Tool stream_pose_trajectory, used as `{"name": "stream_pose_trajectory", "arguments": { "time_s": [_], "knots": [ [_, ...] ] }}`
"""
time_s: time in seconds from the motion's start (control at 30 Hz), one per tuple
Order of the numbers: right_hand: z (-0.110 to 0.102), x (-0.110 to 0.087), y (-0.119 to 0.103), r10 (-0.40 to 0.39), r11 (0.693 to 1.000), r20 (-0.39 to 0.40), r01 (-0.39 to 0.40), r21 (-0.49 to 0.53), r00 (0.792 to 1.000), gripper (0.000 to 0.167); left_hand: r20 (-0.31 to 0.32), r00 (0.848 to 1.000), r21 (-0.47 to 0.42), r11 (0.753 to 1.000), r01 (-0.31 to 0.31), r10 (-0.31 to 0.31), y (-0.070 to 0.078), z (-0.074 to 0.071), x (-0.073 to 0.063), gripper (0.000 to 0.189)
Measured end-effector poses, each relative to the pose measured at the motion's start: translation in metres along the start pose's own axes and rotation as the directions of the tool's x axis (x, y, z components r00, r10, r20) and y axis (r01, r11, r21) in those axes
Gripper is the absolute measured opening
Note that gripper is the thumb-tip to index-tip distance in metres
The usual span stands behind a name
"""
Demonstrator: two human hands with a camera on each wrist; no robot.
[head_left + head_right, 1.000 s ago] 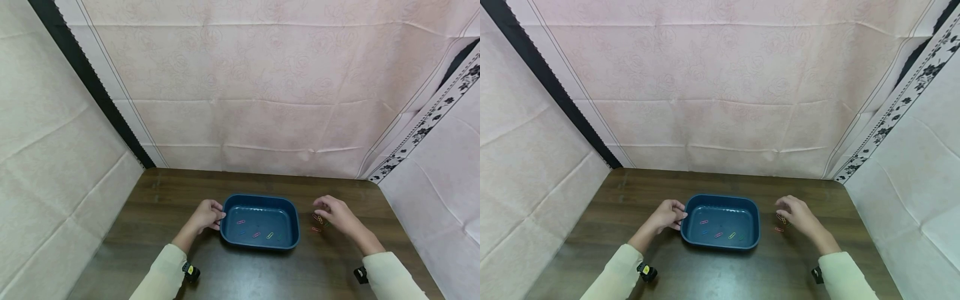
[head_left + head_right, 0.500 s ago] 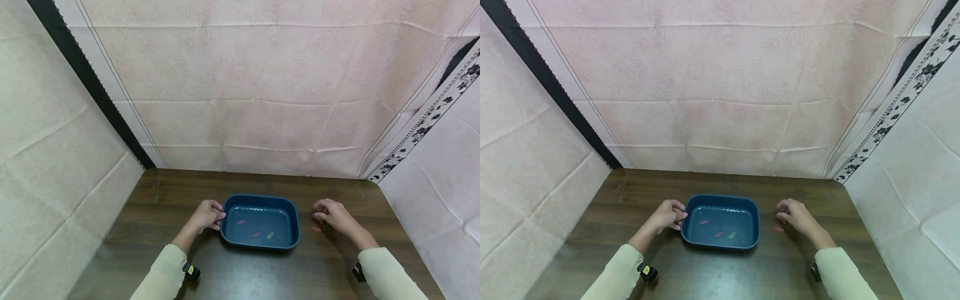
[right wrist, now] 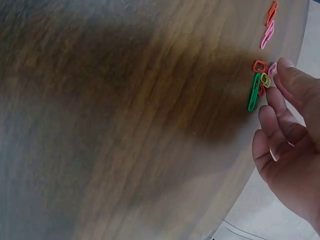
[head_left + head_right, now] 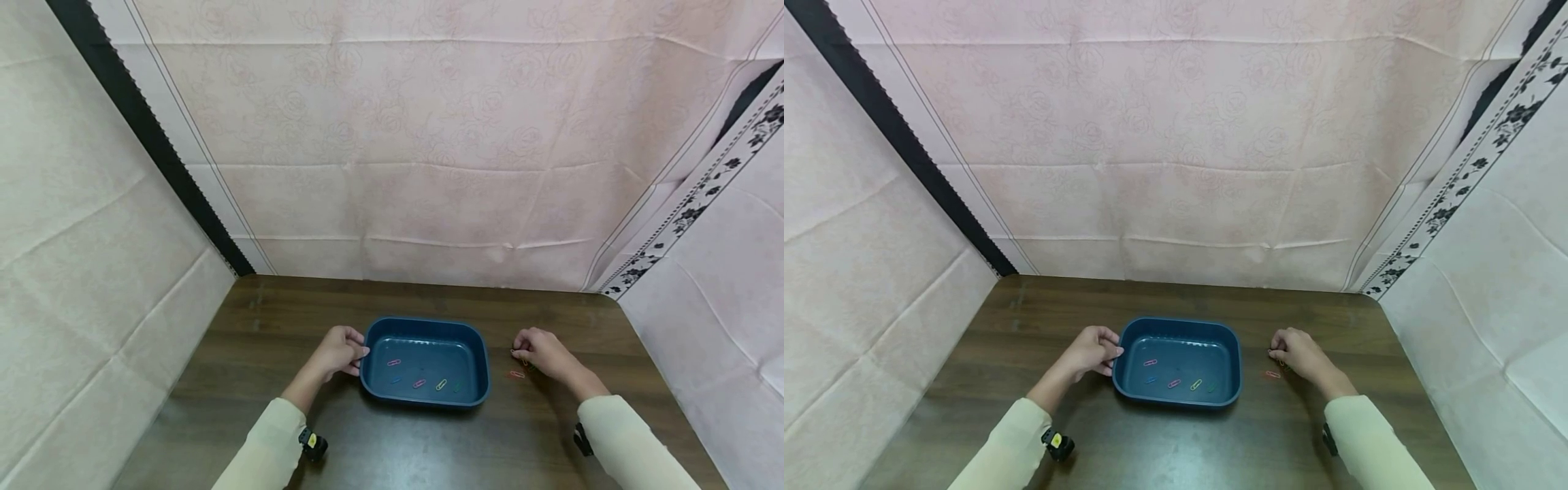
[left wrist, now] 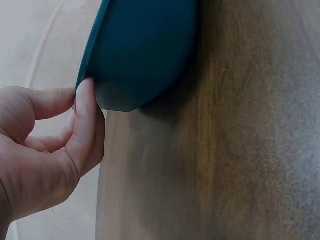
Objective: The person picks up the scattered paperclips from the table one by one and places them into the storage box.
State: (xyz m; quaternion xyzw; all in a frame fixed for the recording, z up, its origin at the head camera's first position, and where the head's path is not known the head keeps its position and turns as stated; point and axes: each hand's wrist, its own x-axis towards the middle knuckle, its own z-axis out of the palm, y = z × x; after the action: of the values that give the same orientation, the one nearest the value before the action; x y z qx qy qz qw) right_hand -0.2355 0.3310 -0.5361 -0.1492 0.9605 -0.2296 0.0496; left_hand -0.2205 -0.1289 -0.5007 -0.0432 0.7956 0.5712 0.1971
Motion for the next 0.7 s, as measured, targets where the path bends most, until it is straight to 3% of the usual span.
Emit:
{"name": "stream_pose_trajectory", "arguments": {
  "time_s": [0.4, 0.7],
  "knots": [
    [0.0031, 0.0031, -0.0028, 0.005, 1.000, 0.009, -0.005, -0.025, 1.000, 0.014, -0.005, 1.000, -0.001, 1.000, 0.002, -0.002, 0.0009, -0.0005, -0.0004, 0.024],
    [0.0061, 0.0050, -0.0023, -0.088, 0.989, -0.033, 0.083, -0.126, 0.996, 0.018, -0.003, 1.000, -0.003, 1.000, -0.005, 0.005, -0.0002, -0.0002, -0.0002, 0.023]
  ]
}}
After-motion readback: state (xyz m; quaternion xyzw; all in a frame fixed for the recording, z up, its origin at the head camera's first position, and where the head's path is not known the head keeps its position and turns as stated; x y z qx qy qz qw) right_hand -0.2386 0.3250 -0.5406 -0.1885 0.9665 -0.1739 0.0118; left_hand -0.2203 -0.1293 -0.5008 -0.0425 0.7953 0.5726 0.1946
